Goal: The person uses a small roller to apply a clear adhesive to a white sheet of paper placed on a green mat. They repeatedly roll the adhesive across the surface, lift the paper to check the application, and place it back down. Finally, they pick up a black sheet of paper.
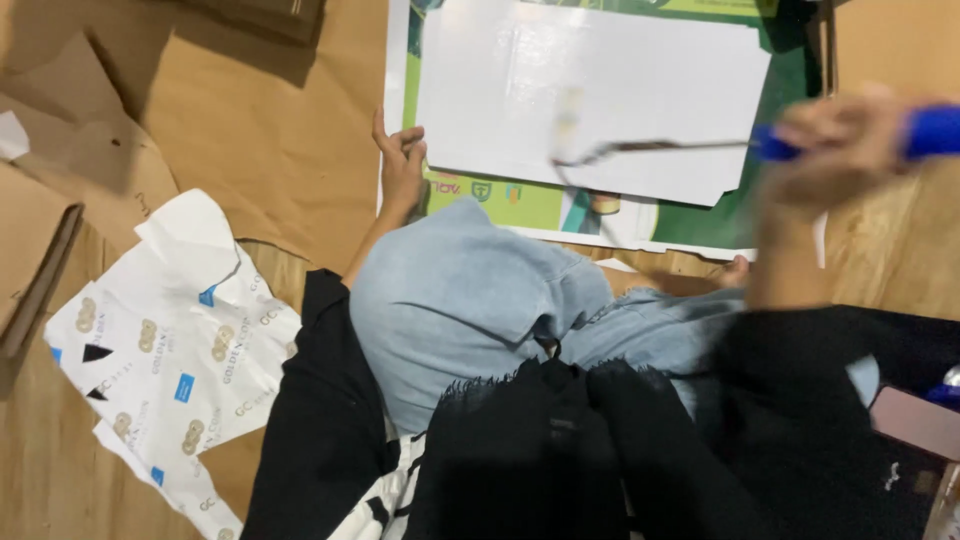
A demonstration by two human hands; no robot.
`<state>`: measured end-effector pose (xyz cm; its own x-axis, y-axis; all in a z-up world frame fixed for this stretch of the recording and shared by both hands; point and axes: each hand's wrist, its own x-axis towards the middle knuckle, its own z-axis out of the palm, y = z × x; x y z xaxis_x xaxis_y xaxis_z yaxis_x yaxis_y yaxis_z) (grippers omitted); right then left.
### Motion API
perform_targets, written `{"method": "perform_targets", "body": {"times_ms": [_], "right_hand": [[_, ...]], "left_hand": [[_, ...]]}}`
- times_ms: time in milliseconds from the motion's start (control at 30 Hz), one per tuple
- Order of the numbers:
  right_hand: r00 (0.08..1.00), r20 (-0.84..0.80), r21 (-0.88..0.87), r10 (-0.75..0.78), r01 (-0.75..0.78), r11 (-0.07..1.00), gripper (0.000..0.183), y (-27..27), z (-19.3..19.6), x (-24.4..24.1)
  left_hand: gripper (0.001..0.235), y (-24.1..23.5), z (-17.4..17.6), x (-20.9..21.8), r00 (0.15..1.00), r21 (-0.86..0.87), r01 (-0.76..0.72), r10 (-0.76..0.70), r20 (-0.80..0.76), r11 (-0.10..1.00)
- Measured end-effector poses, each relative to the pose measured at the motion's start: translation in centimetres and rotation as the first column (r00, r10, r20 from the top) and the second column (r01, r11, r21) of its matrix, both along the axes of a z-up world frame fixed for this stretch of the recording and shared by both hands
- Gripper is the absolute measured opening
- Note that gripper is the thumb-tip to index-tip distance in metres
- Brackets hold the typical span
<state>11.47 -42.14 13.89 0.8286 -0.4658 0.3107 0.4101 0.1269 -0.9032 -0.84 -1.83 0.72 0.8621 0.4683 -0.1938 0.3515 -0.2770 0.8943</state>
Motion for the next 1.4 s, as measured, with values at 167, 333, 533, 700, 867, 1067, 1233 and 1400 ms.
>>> {"method": "perform_targets", "body": {"times_ms": [167, 333, 533, 700, 867, 1067, 1233, 1400], "right_hand": [[0.937, 0.214, 0.255, 0.275, -0.325, 0.911, 0.027, 14.8, 3.2, -2.8], [0.96, -0.147, 0.088, 0.238, -0.227, 0.97, 0.027, 6.3, 2.8, 0.0], [0.96, 0.0, 0.075, 0.278, -0.277, 0.958, 0.023, 9.4, 1.0, -2.6], [0.958, -0.045, 0.299, 0.284, -0.258, 0.919, 0.014, 7.5, 0.0, -2.8], [0.807, -0.1, -0.279, 0.582, -0.584, 0.762, 0.054, -15.4, -12.0, 3.8], [0.981, -0.092, 0.086, 0.173, -0.165, 0.983, 0.029, 1.7, 1.5, -4.1], [0.492, 0.041, 0.0, 0.87, -0.87, 0.492, 0.03, -16.9, -9.7, 2.0], [0.548, 0.12, -0.221, 0.828, -0.798, 0.56, 0.018, -8.9, -3.2, 0.6]], "left_hand": [[0.069, -0.4, 0.7, -0.6, 0.96, -0.064, -0.241, 0.247, 0.131, 0.968], [0.058, -0.3, 0.7, -0.2, 0.827, -0.299, -0.354, 0.446, 0.341, 0.886], [0.054, -0.5, 0.2, 0.5, 0.686, -0.301, -0.483, 0.57, 0.453, 0.822], [0.05, -0.3, 0.4, -0.7, 0.697, -0.175, -0.43, 0.449, 0.559, 0.886], [0.048, -0.1, 0.1, -0.7, 0.615, -0.14, -0.607, 0.573, 0.542, 0.783], [0.049, -0.4, -0.6, 0.2, 0.669, -0.398, -0.373, 0.54, 0.511, 0.838], [0.071, 0.0, -3.6, -1.3, 0.899, -0.61, 0.096, 0.195, 0.393, 0.786], [0.08, -0.8, -5.1, -2.3, 0.964, -0.562, 0.136, 0.021, 0.265, 0.816]]}}
